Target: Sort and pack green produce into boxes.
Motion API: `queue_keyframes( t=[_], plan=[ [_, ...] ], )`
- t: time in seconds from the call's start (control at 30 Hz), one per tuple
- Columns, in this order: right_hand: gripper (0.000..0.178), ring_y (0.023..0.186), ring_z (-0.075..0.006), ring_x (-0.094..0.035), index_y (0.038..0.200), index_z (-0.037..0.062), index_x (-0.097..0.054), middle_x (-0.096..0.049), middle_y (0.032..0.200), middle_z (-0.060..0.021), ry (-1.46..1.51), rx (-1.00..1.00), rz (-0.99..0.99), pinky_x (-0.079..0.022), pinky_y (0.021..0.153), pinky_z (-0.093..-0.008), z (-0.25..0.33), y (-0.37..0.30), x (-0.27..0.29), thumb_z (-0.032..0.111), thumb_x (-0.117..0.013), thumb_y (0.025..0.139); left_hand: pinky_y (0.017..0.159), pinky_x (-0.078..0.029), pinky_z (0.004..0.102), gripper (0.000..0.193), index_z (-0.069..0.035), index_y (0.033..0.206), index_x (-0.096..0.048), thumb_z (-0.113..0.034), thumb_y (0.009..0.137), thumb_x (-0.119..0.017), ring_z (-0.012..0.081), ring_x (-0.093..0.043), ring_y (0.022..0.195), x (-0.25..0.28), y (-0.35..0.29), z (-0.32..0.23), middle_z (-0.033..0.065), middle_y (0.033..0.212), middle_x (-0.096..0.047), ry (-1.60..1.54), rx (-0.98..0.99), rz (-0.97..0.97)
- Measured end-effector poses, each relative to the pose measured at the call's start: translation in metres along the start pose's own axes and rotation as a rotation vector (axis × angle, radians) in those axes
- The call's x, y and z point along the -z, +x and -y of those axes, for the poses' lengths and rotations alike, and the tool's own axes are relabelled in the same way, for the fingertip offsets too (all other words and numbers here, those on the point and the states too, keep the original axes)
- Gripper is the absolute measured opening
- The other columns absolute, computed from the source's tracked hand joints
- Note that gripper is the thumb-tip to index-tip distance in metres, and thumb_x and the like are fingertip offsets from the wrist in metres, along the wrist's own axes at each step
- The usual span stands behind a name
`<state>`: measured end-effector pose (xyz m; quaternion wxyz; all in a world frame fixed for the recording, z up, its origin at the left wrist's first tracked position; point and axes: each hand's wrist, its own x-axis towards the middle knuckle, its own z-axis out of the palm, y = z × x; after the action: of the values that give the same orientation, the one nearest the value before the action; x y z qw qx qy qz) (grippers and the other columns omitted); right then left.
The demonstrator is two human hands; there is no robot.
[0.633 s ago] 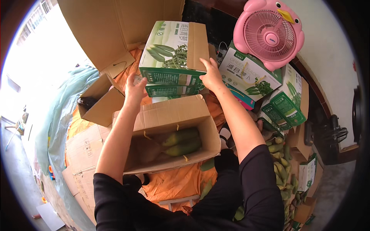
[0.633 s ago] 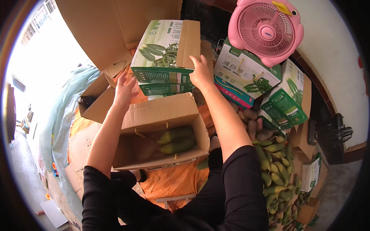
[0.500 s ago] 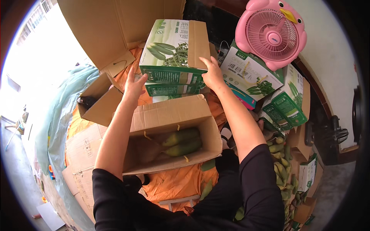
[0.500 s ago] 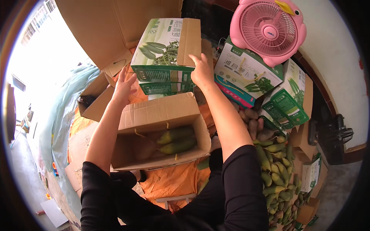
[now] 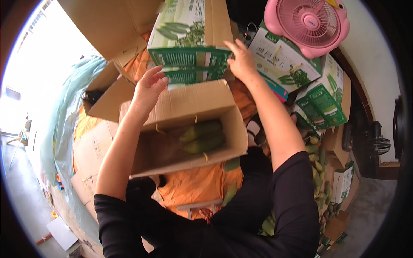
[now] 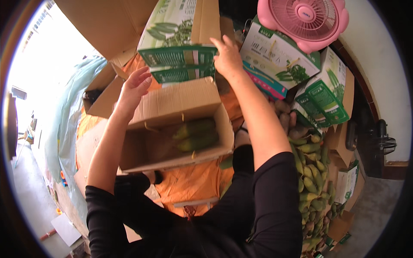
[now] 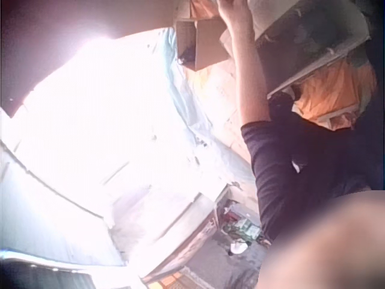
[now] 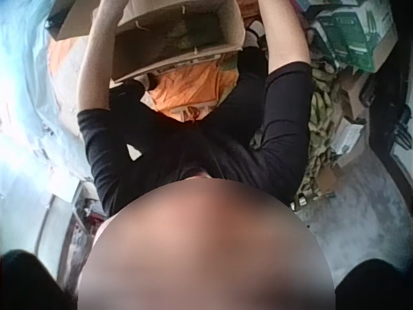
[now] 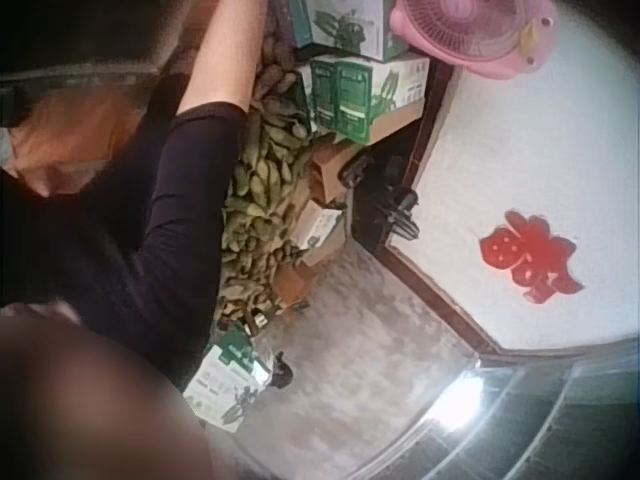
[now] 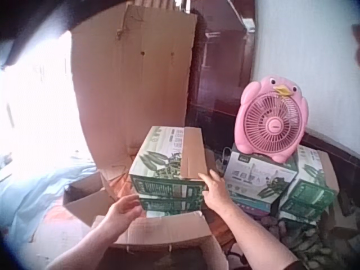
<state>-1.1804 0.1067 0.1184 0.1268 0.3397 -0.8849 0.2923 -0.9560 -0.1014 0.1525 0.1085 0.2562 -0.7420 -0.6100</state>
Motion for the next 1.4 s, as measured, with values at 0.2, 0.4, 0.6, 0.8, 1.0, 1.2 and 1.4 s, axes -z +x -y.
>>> queue_keyframes(
  t=[0.2, 0.4, 0.6, 0.8, 1.0, 1.2, 1.4],
  plan=[
    [0.036, 0.103, -0.0273, -0.059, 0.113, 0.0093, -0.063, -0.063, 0.111, -0.0146, 0.35, -0.058, 0.241, -0.046, 0.092, -0.036, -0.002, -0.069, 0.06, 0.008, -0.067, 0.077, 0.093, -0.043, 0.0297, 0.04, -0.005, 0.126, -0.055, -0.018, 0.088, -0.062, 0.0156, -0.054, 0.111, 0.005, -0.086, -0.032, 0.0062, 0.118, -0.061, 0.281, -0.155, 0.197],
    [0.032, 0.103, -0.0142, -0.058, 0.119, 0.0032, -0.06, -0.064, 0.11, -0.0083, 0.608, -0.403, 0.357, -0.046, 0.091, -0.0286, -0.012, -0.163, 0.122, 0.007, -0.061, 0.087, 0.099, -0.039, 0.0338, 0.041, -0.004, 0.123, -0.056, -0.008, 0.083, -0.062, 0.0227, -0.053, 0.115, -0.009, -0.173, -0.022, 0.012, 0.121, -0.059, 0.477, -0.162, 0.203],
    [0.031, 0.097, -0.0176, -0.062, 0.114, -0.0001, -0.06, -0.066, 0.105, -0.0127, 0.617, -0.63, 0.196, -0.049, 0.085, -0.0308, -0.073, -0.302, 0.136, 0.007, -0.063, 0.084, 0.106, -0.032, 0.0431, 0.049, -0.009, 0.129, -0.052, -0.013, 0.081, -0.065, 0.0314, -0.044, 0.125, -0.02, -0.221, 0.035, 0.0142, 0.126, -0.054, 0.761, -0.233, 0.085],
    [0.032, 0.098, -0.0205, -0.061, 0.115, -0.001, -0.06, -0.065, 0.106, -0.0124, 0.554, -0.999, 0.204, -0.048, 0.083, -0.0316, -0.085, -0.414, 0.12, 0.007, -0.062, 0.085, 0.109, -0.022, 0.047, 0.058, -0.017, 0.131, -0.049, -0.014, 0.077, -0.069, 0.0272, -0.041, 0.128, -0.033, -0.233, 0.055, 0.0075, 0.129, -0.052, 1.123, -0.263, 0.001],
    [0.034, 0.09, -0.0168, -0.059, 0.12, 0.0046, -0.058, -0.063, 0.102, -0.0061, 0.7, -1.397, 0.189, -0.048, 0.072, -0.0316, -0.104, -0.435, 0.083, 0.011, -0.061, 0.087, 0.107, -0.025, 0.0458, 0.054, -0.013, 0.124, -0.054, -0.013, 0.073, -0.072, 0.0266, -0.045, 0.123, -0.041, -0.229, 0.058, 0.0069, 0.123, -0.055, 1.162, -0.256, -0.055],
    [0.039, 0.079, -0.0152, -0.06, 0.124, 0.0077, -0.055, -0.062, 0.102, -0.0054, 0.696, -1.455, 0.091, -0.048, 0.062, -0.0313, -0.152, -0.411, 0.024, 0.014, -0.062, 0.086, 0.106, -0.025, 0.0457, 0.051, -0.013, 0.119, -0.056, -0.012, 0.071, -0.073, 0.0264, -0.048, 0.118, -0.047, -0.225, 0.059, 0.0061, 0.12, -0.056, 1.173, -0.264, -0.106],
    [0.058, 0.065, -0.0128, -0.057, 0.132, 0.0069, -0.046, -0.062, 0.095, -0.0062, 0.691, -1.401, 0.052, -0.047, 0.052, -0.029, -0.173, -0.372, -0.019, 0.012, -0.072, 0.079, 0.107, -0.023, 0.0457, 0.044, -0.01, 0.111, -0.06, -0.012, 0.069, -0.073, 0.0249, -0.049, 0.116, -0.047, -0.226, 0.047, 0.0053, 0.116, -0.057, 1.19, -0.229, -0.129]
  ],
)
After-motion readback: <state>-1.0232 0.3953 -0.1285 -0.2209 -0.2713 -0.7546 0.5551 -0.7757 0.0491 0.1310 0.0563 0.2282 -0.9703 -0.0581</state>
